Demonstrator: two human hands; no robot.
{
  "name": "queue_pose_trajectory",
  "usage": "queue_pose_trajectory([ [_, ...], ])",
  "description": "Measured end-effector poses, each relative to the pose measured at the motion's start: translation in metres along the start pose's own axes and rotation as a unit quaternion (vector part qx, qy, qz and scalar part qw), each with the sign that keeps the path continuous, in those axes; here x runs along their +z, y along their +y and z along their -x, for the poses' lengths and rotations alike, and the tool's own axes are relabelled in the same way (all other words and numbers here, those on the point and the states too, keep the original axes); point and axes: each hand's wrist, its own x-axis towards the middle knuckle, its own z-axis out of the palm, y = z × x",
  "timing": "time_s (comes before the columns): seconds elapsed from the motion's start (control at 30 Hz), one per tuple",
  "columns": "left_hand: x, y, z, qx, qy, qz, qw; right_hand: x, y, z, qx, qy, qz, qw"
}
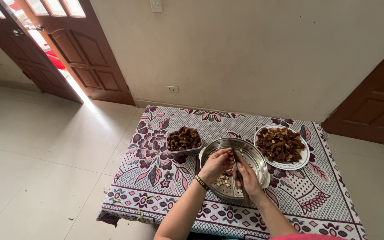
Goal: The person peels the skin off small brown fruits using a knife and their hands, placing the peeled fruit into a metal steamer basket and the skins onto a white plate.
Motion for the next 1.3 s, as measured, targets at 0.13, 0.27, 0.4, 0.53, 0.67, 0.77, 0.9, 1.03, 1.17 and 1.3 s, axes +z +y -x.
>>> queue_pose_trajectory([
  [0.13, 0.006, 0.005, 0.012, -0.001, -0.030, 0.009, 1.000, 0.004, -0.003, 0.005, 0.021, 0.023, 0.041, 0.999],
  [0.27, 0.000, 0.003, 0.024, 0.055, -0.021, 0.030, 0.998, 0.021, -0.007, 0.007, -0.010, 0.011, 0.122, 0.992],
  [0.4, -0.018, 0.006, 0.038, 0.079, 0.001, 0.018, 0.997, 0.038, -0.012, 0.004, -0.001, -0.018, 0.090, 0.996],
  [0.53, -0.040, 0.004, 0.052, 0.112, 0.016, 0.029, 0.993, 0.057, -0.011, -0.001, -0.002, -0.060, 0.099, 0.993],
  [0.67, -0.052, 0.004, 0.060, 0.166, 0.071, 0.028, 0.983, 0.077, -0.002, -0.009, -0.070, -0.064, 0.081, 0.992],
  [0.77, -0.052, 0.003, 0.065, 0.192, 0.116, 0.008, 0.975, 0.085, 0.008, -0.018, -0.070, -0.054, 0.058, 0.994],
  [0.9, -0.051, 0.010, 0.065, 0.184, 0.142, 0.056, 0.971, 0.087, 0.009, -0.030, -0.015, -0.082, -0.089, 0.993],
  [1.03, -0.065, 0.007, 0.068, 0.191, 0.103, 0.080, 0.973, 0.093, 0.018, -0.027, 0.030, -0.095, -0.094, 0.991],
  [1.17, -0.086, -0.017, 0.070, 0.235, 0.124, 0.067, 0.962, 0.101, 0.053, -0.043, 0.009, -0.049, -0.047, 0.998],
  [1.3, -0.100, -0.029, 0.076, 0.256, 0.211, 0.036, 0.943, 0.099, 0.088, -0.058, 0.068, -0.054, -0.122, 0.989],
])
